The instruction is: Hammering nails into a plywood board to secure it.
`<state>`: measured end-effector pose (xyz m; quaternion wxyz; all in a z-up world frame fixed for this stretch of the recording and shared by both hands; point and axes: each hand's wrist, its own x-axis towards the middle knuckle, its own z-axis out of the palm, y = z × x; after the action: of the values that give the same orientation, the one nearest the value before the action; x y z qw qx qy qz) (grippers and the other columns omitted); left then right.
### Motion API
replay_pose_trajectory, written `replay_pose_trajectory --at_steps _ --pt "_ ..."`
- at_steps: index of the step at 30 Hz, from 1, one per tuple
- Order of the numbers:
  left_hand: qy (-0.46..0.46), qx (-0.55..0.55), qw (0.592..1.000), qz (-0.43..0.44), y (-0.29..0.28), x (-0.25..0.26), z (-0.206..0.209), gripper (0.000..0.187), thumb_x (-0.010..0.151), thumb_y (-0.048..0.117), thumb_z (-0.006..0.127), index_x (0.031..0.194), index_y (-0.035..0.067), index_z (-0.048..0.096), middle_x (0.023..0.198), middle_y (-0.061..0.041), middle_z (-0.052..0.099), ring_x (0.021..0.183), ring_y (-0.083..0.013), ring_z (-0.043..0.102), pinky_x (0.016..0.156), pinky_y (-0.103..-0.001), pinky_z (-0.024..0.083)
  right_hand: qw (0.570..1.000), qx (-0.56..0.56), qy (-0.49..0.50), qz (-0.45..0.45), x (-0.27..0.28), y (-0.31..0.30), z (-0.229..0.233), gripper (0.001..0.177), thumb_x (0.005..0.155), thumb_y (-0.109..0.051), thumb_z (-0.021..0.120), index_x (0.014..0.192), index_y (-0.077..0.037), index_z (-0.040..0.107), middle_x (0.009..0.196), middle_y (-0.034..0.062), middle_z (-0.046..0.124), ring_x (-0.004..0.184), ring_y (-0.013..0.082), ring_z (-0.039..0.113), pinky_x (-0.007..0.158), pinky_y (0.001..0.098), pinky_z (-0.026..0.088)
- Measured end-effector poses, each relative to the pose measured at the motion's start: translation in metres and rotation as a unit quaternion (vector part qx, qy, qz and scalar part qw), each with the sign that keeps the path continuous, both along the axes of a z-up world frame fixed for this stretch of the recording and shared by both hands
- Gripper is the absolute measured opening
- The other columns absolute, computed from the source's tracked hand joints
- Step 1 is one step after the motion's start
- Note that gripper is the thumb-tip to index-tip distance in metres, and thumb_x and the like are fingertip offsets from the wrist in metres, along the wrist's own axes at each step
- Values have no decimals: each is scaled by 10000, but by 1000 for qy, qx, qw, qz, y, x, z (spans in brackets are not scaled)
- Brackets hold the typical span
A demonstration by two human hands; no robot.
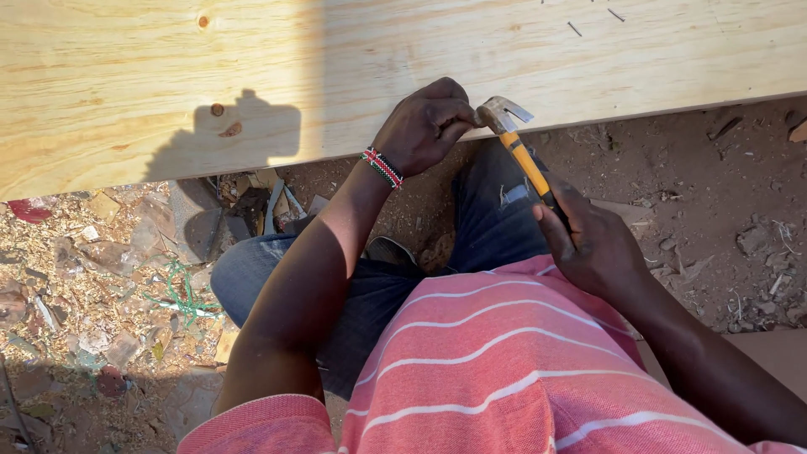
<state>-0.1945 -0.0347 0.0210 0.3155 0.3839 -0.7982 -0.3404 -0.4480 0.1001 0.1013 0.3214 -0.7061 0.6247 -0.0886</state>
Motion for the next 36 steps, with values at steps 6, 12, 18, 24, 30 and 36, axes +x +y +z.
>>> replay_pose_trajectory --at_steps 6,12,18,24,30,36 --pt "29 18 999 -13 0 0 2 61 882 45 715 895 96 747 936 -25 615 709 -179 595 646 -320 496 985 -137 -104 15 -10 4 18 528 1017 -115 604 1480 100 470 772 131 656 499 247 557 475 390 405" --pt "30 17 999 -6 -1 0 5 93 865 22 709 875 96 764 890 -11 604 652 -144 555 590 -292 462 999 25 -32 -20 -12 0 3 461 1019 -231 569 1457 -88 558 762 91 684 555 260 606 511 400 431" --pt "0 17 1000 -13 1 -2 4 67 891 19 720 910 83 731 1001 -40 557 689 -150 567 621 -300 499 994 -47 -85 -46 -25 13 0 415 1000 -191 642 1358 -3 550 672 53 618 493 178 522 479 337 389" --pt "-261 -95 961 -13 3 -9 -15 1010 806 619 867 1610 178 444 1684 -135 114 1559 -329 30 1276 -531 144 976 -183 -114 -12 -48 38 -34 241 908 -14 722 1067 42 551 750 58 510 511 147 411 484 321 353" --pt "-360 -113 925 34 6 -23 -28 994 1029 779 666 1705 168 268 1685 -209 9 1575 -368 11 1309 -502 128 987 151 18 -54 -56 4 -15 203 911 -259 717 1077 -152 761 743 -17 771 556 166 629 533 325 424" --pt "-376 -115 919 -28 -7 -4 -20 985 1008 814 616 1709 233 239 1699 -142 15 1572 -304 15 1287 -476 160 965 103 208 123 -75 -30 -38 516 894 -580 596 1200 -182 716 1010 30 784 804 295 735 671 415 522"
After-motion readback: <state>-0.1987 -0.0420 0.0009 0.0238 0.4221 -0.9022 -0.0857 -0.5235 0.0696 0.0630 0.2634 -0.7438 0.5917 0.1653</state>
